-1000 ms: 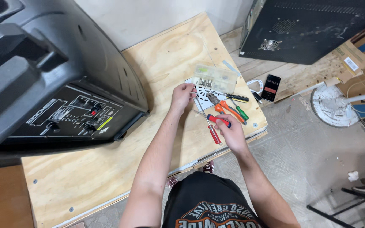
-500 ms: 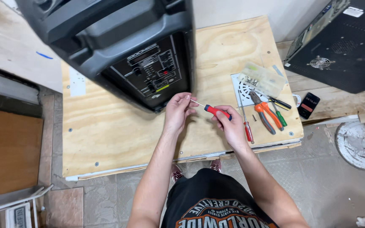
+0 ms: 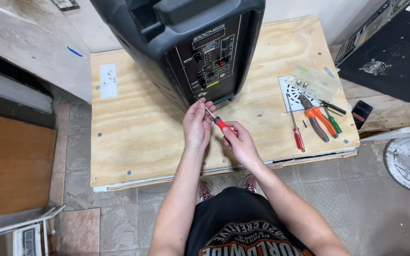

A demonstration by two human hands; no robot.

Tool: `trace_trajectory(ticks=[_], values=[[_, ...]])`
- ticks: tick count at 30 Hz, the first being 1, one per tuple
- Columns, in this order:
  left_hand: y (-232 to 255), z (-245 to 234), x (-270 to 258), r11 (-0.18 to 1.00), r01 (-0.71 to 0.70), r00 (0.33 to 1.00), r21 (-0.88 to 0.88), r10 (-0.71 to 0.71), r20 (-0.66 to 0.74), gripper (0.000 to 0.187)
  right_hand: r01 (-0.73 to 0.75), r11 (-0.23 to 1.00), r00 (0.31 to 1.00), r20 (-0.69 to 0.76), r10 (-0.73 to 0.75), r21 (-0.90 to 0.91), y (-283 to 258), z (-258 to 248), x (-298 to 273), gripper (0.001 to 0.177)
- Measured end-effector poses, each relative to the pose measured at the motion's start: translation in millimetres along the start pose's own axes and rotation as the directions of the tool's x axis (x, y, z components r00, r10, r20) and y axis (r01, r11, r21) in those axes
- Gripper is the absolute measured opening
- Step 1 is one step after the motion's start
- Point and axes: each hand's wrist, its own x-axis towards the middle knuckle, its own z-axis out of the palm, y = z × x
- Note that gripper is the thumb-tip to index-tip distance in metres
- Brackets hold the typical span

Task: The person uses a red-handled screwdriver to repeatedly loosen and tighten screws on the back panel of a black portable power station. The person holds the device steady with the left hand while turning the screwdriver with the right hand.

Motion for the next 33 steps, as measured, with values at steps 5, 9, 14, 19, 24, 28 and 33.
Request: trace_trajectory(ticks=[5, 9, 14, 19, 24, 28, 33], values=[[0.6, -10.9, 9.3, 1.0, 0.001, 1.0, 0.005, -0.001, -0.009, 0.032, -0.012, 1.0, 1.0, -0.011, 0.012, 0.002, -8.3, 18.1, -4.3, 0.028], [1.8, -11.4, 8.9, 1.0, 0.016, 1.0, 0.008, -0.016, -0.006, 0.031, -0.009, 1.0, 0.999, -0.032, 0.009, -0.013, -10.0, 25.0, -8.3, 0.028], [-0.7, -15.9, 13.6, 1.0, 0.029, 1.0, 0.007, -0.029, 0.009, 0.032, -0.007, 1.0, 0.999, -0.048, 0.008, 0.016, -1.0, 30.8, -5.3, 0.029], [0.2, -15.8, 13.6, 0.999, 0.037, 0.999, -0.006, -0.037, 0.023, 0.032, -0.017, 0.999, 0.998, -0.066, 0.019, 0.031, -4.2, 33.8, -10.3, 0.03], [1.5, -16.3, 14.7, 0.998, 0.059, 0.997, -0.01, -0.058, 0.048, 0.032, -0.006, 0.999, 0.997, -0.079, 0.009, 0.039, -4.6, 35.4, -14.7, 0.029], [1.8, -15.2, 15.3, 0.998, 0.066, 0.997, 0.01, -0.066, 0.041, 0.031, -0.012, 1.0, 0.997, -0.073, 0.013, 0.014, -6.9, 34.8, -13.1, 0.029], [0.0, -14.8, 16.9, 0.997, 0.071, 0.997, 0.002, -0.071, 0.037, 0.031, 0.002, 1.0, 0.997, -0.081, -0.001, 0.012, -2.7, 35.3, -10.4, 0.028]])
